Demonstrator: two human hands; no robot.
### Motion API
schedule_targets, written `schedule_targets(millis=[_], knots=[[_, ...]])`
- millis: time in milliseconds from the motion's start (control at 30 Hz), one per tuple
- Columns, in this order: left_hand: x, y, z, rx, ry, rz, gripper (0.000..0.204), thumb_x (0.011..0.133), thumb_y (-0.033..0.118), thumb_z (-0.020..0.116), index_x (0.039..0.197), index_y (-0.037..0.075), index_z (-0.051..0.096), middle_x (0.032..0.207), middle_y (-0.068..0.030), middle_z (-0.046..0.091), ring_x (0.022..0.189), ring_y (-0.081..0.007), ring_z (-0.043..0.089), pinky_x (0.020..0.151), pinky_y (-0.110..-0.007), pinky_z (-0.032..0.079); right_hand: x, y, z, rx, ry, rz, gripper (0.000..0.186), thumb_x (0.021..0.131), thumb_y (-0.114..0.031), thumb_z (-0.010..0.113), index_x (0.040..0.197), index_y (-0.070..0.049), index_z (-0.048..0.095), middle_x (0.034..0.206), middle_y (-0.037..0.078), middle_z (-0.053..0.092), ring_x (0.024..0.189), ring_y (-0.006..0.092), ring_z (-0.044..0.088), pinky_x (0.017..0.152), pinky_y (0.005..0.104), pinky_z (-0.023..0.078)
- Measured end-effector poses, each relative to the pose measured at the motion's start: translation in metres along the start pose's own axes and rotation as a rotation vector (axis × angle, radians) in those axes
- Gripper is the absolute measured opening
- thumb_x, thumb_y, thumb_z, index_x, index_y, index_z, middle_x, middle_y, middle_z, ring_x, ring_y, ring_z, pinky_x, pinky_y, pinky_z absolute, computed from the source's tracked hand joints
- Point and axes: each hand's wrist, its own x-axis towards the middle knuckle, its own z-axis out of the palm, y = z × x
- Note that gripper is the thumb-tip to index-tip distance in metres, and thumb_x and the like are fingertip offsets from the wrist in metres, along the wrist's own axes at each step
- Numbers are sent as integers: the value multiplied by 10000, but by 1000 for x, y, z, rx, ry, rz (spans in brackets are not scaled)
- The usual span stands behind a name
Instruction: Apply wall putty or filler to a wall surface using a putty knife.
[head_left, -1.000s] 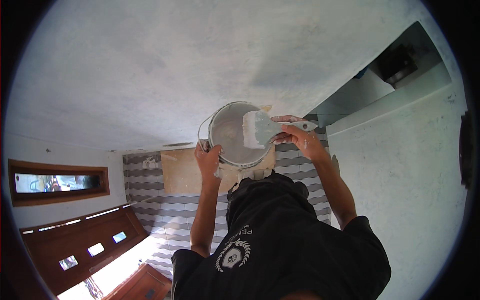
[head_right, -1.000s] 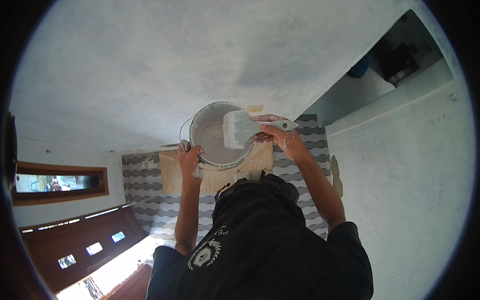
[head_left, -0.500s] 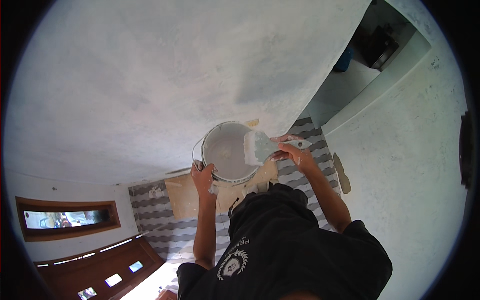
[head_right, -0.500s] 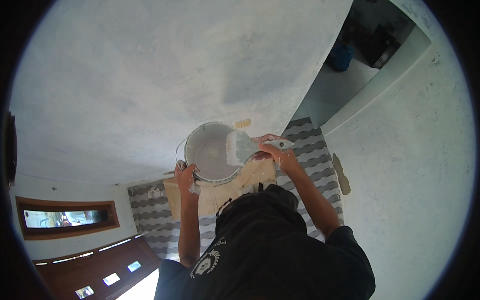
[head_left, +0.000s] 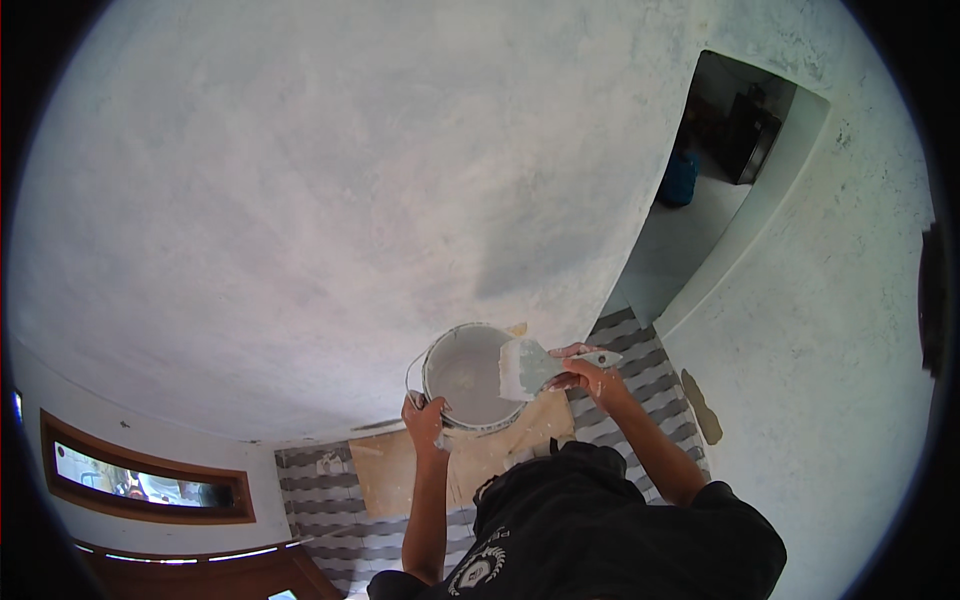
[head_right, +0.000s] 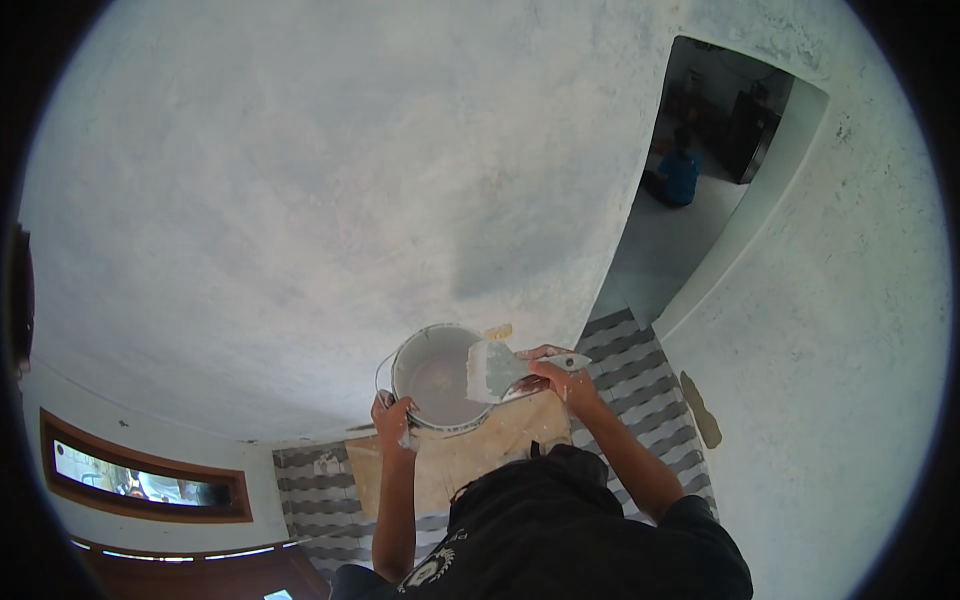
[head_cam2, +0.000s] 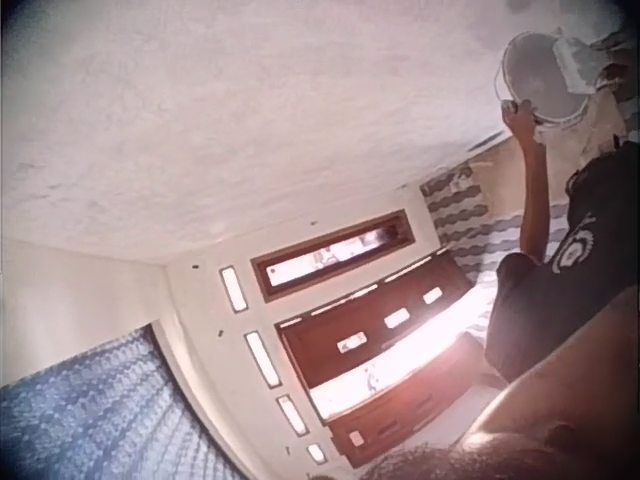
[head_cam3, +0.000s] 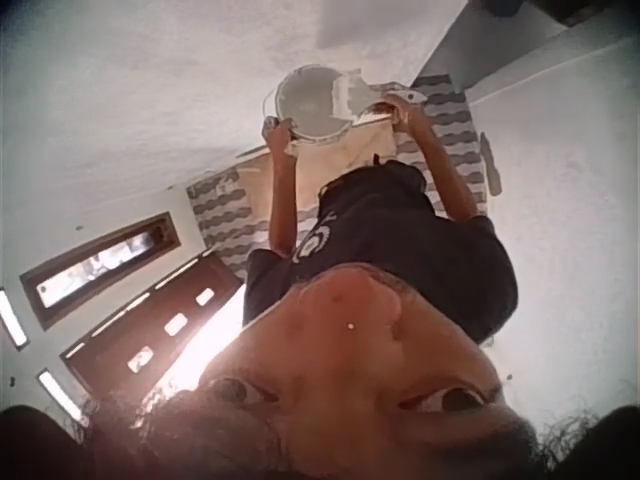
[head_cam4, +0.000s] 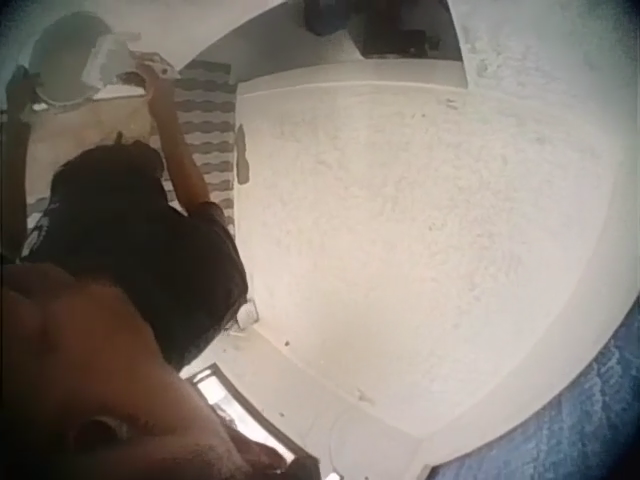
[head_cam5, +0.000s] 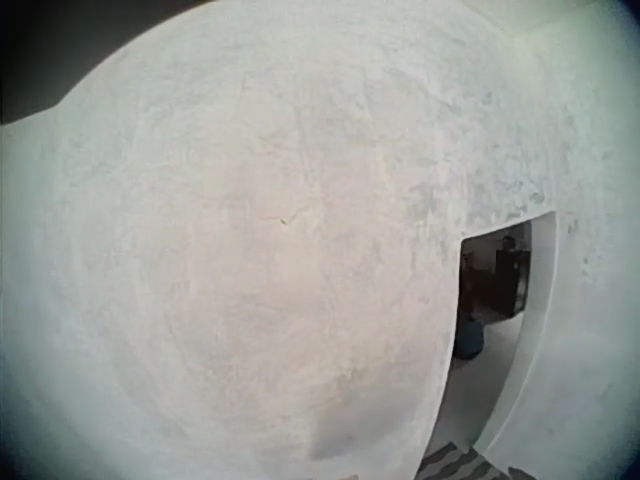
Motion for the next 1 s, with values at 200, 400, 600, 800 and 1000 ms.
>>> schedule_targets(millis=[200, 400, 600, 800, 1000], knots=[[-6, 11, 1, -46, -3, -18, 230, 618, -18, 609, 689, 64, 406, 595, -15, 436, 513, -114, 405, 477, -280, 365, 0, -4, 3, -4, -17, -8, 198, 861, -72, 545, 1019, 44, 574, 1004, 190, 633, 811, 308, 674, 785, 412, 557], [-1, 5, 0, 27, -5, -6, 248, 613, -12, 619, 670, 75, 394, 591, 3, 418, 512, -105, 385, 470, -279, 347, -3, -4, 3, 104, -22, -3, 150, 852, -37, 568, 979, 42, 569, 1020, 188, 637, 785, 283, 676, 730, 362, 573], [-3, 2, -2, -73, -27, -13, 269, 603, -30, 612, 673, 89, 381, 593, 5, 419, 511, -98, 384, 450, -272, 326, -10, -12, 10, 63, -13, -23, 193, 857, -59, 563, 1022, 40, 573, 1026, 188, 634, 790, 301, 677, 744, 391, 568], [-9, 16, 1, -141, -45, -5, 280, 609, -48, 579, 649, 114, 353, 554, -4, 404, 428, -115, 376, 392, -268, 327, -13, -39, 25, 149, -4, -96, 280, 880, -140, 553, 1108, 22, 557, 1068, 167, 619, 844, 284, 663, 791, 387, 541], [-11, 30, 4, -128, -108, -49, 278, 613, -45, 581, 657, 111, 355, 570, 0, 405, 468, -108, 384, 423, -269, 338, -12, -124, 64, 166, 139, -381, 381, 889, -217, 556, 1190, 15, 535, 1023, 157, 632, 833, 240, 645, 812, 359, 519]])
